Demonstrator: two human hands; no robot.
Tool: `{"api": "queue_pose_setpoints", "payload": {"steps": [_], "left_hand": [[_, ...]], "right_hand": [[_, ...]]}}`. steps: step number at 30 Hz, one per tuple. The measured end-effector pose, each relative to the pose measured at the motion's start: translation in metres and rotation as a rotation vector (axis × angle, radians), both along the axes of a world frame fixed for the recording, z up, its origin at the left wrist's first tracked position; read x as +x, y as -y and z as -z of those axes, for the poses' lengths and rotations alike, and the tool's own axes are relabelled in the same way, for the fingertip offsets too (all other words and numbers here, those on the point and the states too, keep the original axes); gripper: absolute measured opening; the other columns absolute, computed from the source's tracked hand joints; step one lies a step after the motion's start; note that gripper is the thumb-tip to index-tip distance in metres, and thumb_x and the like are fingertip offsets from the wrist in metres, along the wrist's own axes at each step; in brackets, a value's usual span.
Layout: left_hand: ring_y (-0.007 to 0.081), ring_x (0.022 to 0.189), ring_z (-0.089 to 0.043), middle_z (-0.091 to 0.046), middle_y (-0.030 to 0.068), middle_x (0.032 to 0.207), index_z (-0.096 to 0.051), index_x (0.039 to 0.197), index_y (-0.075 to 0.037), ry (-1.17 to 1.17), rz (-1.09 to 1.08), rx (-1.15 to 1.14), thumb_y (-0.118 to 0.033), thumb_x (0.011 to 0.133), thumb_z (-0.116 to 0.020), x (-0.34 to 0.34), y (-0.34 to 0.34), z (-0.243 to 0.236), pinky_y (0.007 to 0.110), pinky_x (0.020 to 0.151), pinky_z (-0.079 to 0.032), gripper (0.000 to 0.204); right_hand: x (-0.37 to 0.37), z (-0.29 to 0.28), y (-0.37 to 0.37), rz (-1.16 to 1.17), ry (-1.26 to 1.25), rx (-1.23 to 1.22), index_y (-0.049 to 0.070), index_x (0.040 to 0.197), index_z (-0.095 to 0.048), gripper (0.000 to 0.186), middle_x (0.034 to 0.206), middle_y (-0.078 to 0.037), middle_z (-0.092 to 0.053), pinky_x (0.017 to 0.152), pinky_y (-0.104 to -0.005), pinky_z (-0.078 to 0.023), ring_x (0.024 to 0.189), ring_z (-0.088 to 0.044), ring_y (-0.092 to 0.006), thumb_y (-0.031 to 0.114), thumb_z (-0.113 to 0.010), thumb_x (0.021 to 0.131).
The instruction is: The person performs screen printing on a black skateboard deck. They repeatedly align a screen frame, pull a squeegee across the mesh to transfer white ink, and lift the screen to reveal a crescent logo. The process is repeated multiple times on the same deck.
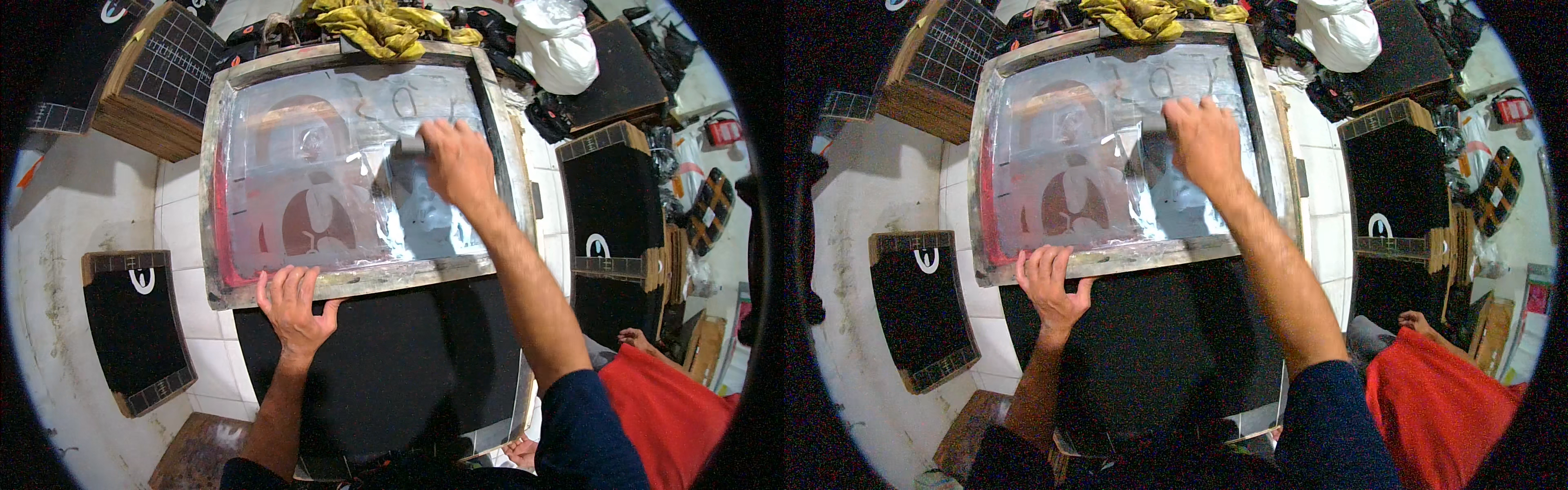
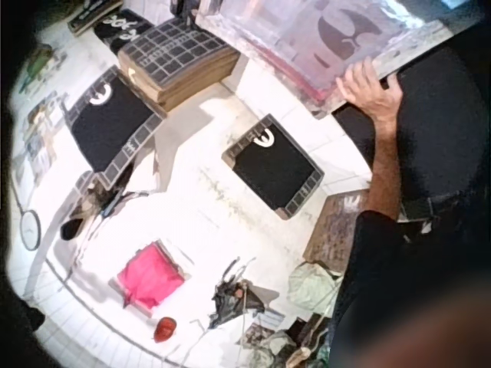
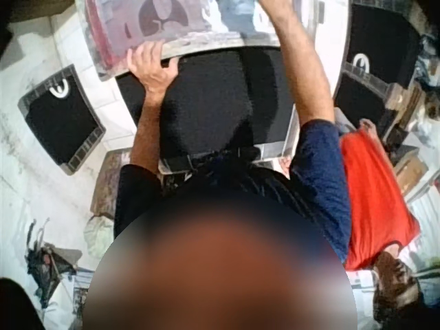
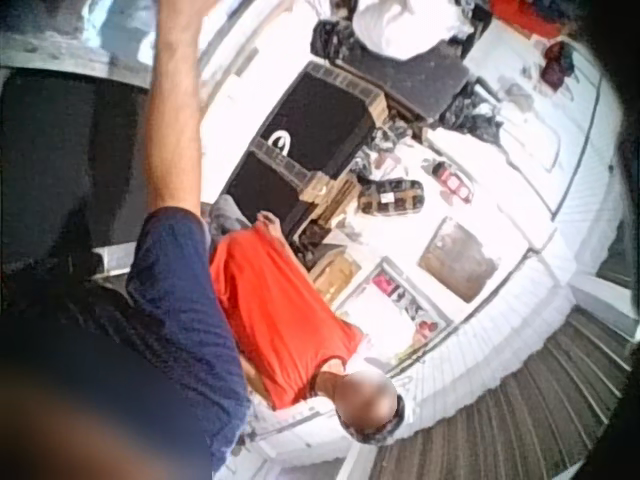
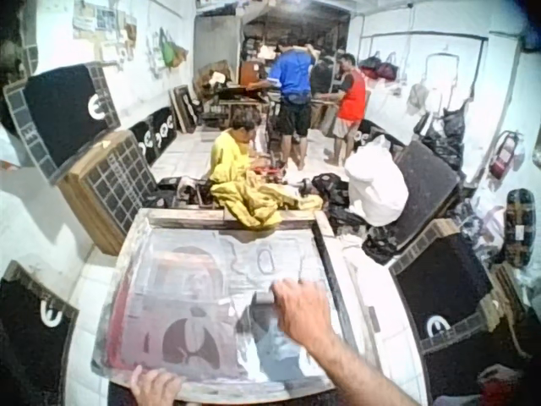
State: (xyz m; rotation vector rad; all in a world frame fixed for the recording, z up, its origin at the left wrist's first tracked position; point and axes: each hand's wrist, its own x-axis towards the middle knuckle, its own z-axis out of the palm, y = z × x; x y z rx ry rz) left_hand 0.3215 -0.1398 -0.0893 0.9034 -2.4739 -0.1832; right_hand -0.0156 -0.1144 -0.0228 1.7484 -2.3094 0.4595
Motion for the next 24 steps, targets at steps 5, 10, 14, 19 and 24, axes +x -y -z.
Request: {"api": "queue_pose_setpoints", "payload": {"steps": [5,10,14,19,24], "left_hand": [[0.0303,0.120,-0.057,-0.062,0.0087,0.117,-0.066,0.119,-0.009,-0.026,0.005,-0.016,-0.031,0.073,-0.082,-0.001,0.000,0.002,0.060,0.119,-0.027,0.054],[0.0294,0.116,-0.058,-0.065,0.0079,0.115,-0.067,0.117,-0.010,-0.017,0.006,0.013,-0.035,0.073,-0.086,-0.003,0.001,-0.011,0.056,0.114,-0.031,0.054],[0.0286,0.110,-0.060,-0.067,0.0067,0.111,-0.070,0.112,-0.009,-0.018,0.046,0.047,-0.037,0.071,-0.089,-0.001,0.004,-0.030,0.051,0.104,-0.035,0.054],[0.0262,0.106,-0.059,-0.067,0.0080,0.108,-0.072,0.112,-0.006,0.005,0.080,0.101,-0.036,0.071,-0.092,-0.001,0.008,-0.044,0.049,0.100,-0.035,0.054],[0.0286,0.104,-0.061,-0.068,0.0068,0.107,-0.071,0.111,-0.009,-0.016,0.055,0.102,-0.035,0.068,-0.092,-0.002,0.008,-0.042,0.048,0.100,-0.036,0.054]], "right_hand": [[0.072,-0.009,-0.092,0.012,0.089,0.153,0.013,0.102,-0.063,0.026,0.091,-0.005,-0.059,0.078,-0.0423,-0.046,0.090,-0.059,-0.0280,0.001,-0.068,0.079],[0.075,-0.006,-0.106,-0.030,0.092,0.073,0.012,0.103,-0.064,0.028,0.092,-0.005,-0.059,0.083,-0.0419,-0.044,0.091,-0.058,-0.0270,-0.003,-0.067,0.079],[0.061,-0.024,-0.097,-0.019,0.070,0.094,0.013,0.105,-0.064,0.029,0.095,-0.004,-0.063,0.091,-0.0456,-0.044,0.099,-0.062,-0.0269,-0.002,-0.069,0.081],[0.045,-0.051,-0.084,-0.034,0.192,0.134,0.011,0.105,-0.067,0.027,0.096,-0.006,-0.069,0.092,-0.0451,-0.043,0.099,-0.064,-0.0278,0.000,-0.072,0.081],[0.049,-0.049,-0.093,-0.109,0.183,0.291,0.013,0.106,-0.066,0.040,0.093,-0.003,-0.069,0.086,-0.0451,-0.043,0.093,-0.065,-0.0264,0.000,-0.075,0.070]]}}
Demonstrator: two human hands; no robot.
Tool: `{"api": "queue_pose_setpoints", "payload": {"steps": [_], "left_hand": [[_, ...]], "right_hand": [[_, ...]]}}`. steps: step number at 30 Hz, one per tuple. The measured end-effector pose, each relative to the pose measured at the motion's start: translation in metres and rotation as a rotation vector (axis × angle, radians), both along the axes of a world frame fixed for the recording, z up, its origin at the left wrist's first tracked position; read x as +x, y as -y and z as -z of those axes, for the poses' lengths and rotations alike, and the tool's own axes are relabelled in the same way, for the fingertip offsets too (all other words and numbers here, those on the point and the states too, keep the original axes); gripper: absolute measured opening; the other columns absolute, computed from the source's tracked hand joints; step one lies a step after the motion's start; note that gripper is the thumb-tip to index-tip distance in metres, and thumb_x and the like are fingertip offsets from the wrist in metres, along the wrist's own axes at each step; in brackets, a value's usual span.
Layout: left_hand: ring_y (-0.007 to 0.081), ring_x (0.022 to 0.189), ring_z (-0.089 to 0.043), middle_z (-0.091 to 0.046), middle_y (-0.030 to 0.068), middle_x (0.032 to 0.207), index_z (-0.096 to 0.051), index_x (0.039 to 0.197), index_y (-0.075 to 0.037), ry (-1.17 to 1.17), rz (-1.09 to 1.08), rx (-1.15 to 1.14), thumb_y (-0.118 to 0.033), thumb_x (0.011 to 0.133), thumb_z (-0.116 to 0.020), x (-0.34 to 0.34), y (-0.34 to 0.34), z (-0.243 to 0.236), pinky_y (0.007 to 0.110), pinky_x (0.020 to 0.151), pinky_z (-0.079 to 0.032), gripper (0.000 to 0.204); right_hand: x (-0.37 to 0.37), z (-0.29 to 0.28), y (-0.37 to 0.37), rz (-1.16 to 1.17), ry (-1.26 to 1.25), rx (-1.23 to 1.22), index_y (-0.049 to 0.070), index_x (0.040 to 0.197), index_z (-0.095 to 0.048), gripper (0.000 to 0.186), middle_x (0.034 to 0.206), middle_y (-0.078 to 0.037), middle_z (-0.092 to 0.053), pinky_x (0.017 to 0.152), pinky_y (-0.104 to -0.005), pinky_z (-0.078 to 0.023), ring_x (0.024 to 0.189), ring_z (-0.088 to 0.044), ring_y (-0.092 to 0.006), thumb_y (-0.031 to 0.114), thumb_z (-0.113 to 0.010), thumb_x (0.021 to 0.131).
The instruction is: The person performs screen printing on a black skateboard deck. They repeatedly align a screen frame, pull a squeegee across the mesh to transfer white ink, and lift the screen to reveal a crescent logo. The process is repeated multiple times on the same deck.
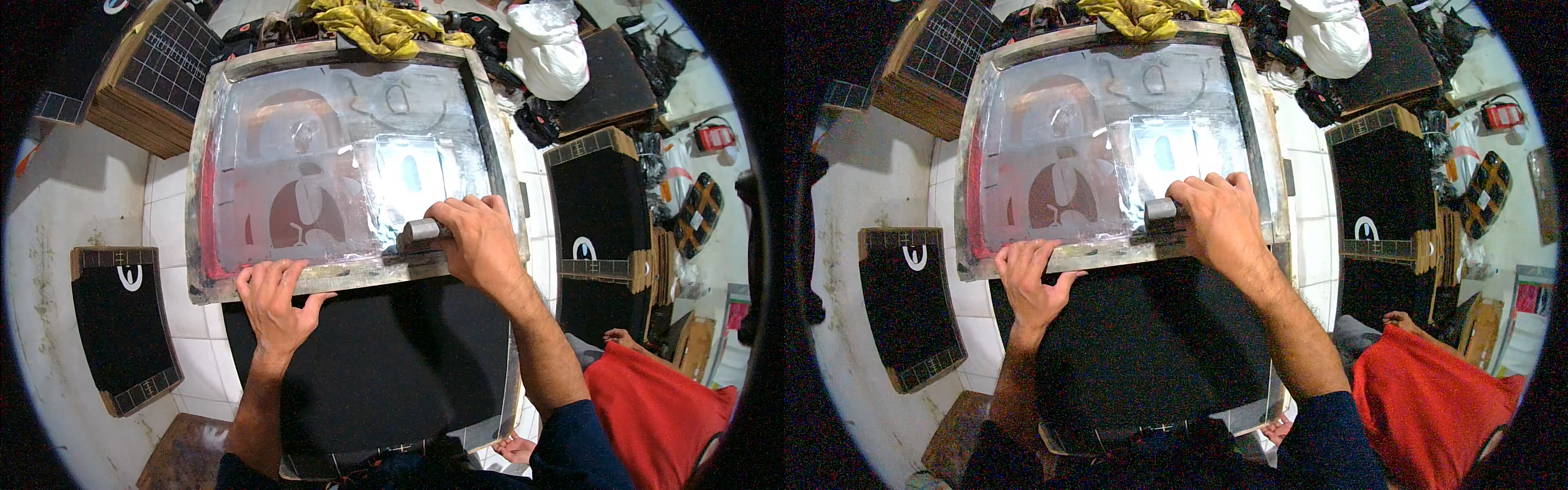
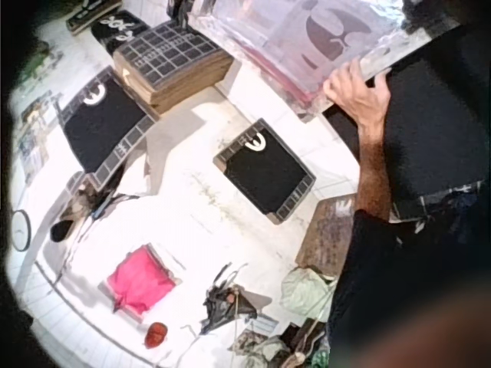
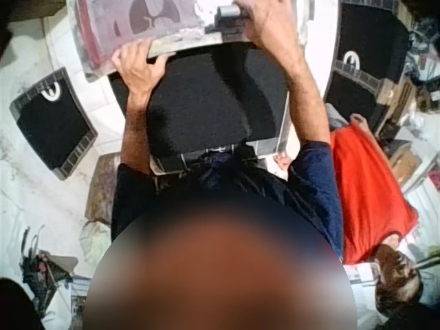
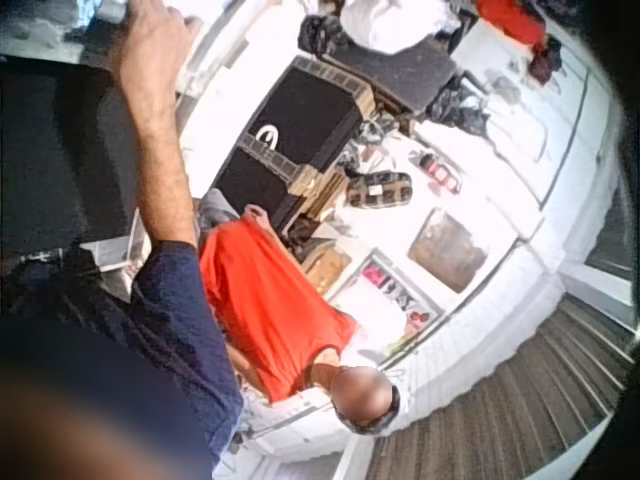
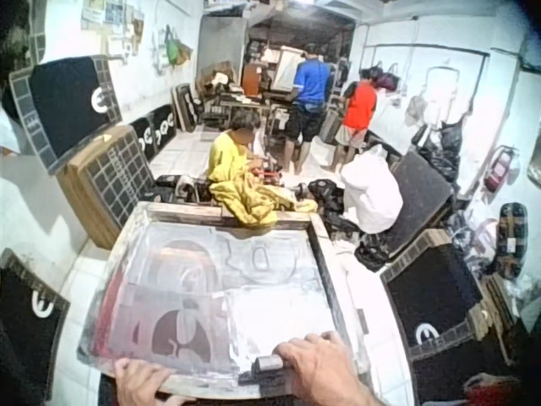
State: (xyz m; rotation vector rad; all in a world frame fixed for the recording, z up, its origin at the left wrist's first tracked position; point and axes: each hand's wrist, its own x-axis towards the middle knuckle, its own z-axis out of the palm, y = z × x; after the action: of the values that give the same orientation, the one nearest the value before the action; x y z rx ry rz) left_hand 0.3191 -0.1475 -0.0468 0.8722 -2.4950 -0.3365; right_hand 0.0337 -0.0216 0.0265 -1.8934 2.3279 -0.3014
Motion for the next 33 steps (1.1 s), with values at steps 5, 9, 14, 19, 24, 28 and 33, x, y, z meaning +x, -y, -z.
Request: {"api": "queue_pose_setpoints", "payload": {"steps": [5,9,14,19,24,28,33], "left_hand": [[0.0278,0.105,-0.061,-0.068,0.0064,0.107,-0.071,0.112,-0.010,0.013,-0.007,0.003,-0.035,0.067,-0.092,0.001,0.000,0.001,0.048,0.101,-0.035,0.055],[0.0276,0.106,-0.061,-0.068,0.0059,0.107,-0.071,0.112,-0.010,-0.001,-0.010,-0.001,-0.033,0.067,-0.092,0.000,0.000,0.001,0.048,0.102,-0.035,0.055],[0.0277,0.106,-0.062,-0.069,0.0056,0.107,-0.071,0.111,-0.009,0.002,0.000,-0.006,-0.032,0.067,-0.092,-0.002,-0.002,0.000,0.048,0.102,-0.035,0.054],[0.0278,0.104,-0.062,-0.068,0.0056,0.106,-0.071,0.110,-0.009,-0.007,-0.004,-0.008,-0.032,0.067,-0.092,-0.002,-0.001,-0.004,0.048,0.101,-0.036,0.053],[0.0267,0.103,-0.060,-0.068,0.0060,0.105,-0.071,0.109,-0.008,0.018,0.001,0.012,-0.032,0.066,-0.093,-0.004,-0.002,-0.015,0.048,0.100,-0.035,0.053],[0.0262,0.104,-0.061,-0.069,0.0071,0.103,-0.072,0.110,-0.007,0.028,0.055,-0.107,-0.040,0.070,-0.091,-0.012,0.004,-0.074,0.048,0.103,-0.034,0.055],[0.0253,0.115,-0.062,-0.071,0.0072,0.117,-0.073,0.120,-0.013,-0.052,0.065,-0.367,-0.047,0.079,-0.085,-0.028,0.048,-0.193,0.052,0.109,-0.035,0.055]], "right_hand": [[-0.033,0.015,0.042,0.049,-0.049,0.009,0.013,0.113,-0.068,0.039,0.102,-0.005,-0.073,0.089,-0.0450,-0.042,0.100,-0.067,-0.0267,0.015,-0.085,0.077],[-0.093,0.027,0.129,0.074,-0.124,0.014,0.020,0.131,-0.068,0.057,0.110,-0.012,-0.076,0.085,-0.0521,-0.054,0.103,-0.073,-0.0334,0.031,-0.084,0.077],[-0.101,0.035,0.147,0.155,-0.109,0.003,0.022,0.126,-0.069,0.053,0.113,-0.008,-0.076,0.083,-0.0539,-0.052,0.105,-0.072,-0.0310,0.026,-0.085,0.076],[-0.009,0.025,0.032,0.163,-0.033,-0.136,0.016,0.105,-0.069,0.040,0.100,-0.004,-0.069,0.088,-0.0446,-0.043,0.100,-0.061,-0.0287,0.002,-0.080,0.069],[0.045,0.006,-0.039,0.202,-0.009,-0.259,0.012,0.107,-0.069,0.038,0.101,-0.006,-0.069,0.091,-0.0420,-0.044,0.100,-0.062,-0.0266,-0.003,-0.076,0.073],[0.033,-0.019,-0.033,0.147,-0.154,-0.452,0.007,0.102,-0.069,0.038,0.094,-0.011,-0.068,0.086,-0.0432,-0.049,0.095,-0.065,-0.0257,0.031,-0.084,0.077],[-0.039,-0.111,0.028,-0.030,-0.361,-0.812,0.007,0.089,-0.064,0.051,0.079,-0.009,-0.057,0.068,-0.0409,-0.052,0.069,-0.057,-0.0290,0.051,-0.085,0.075]]}}
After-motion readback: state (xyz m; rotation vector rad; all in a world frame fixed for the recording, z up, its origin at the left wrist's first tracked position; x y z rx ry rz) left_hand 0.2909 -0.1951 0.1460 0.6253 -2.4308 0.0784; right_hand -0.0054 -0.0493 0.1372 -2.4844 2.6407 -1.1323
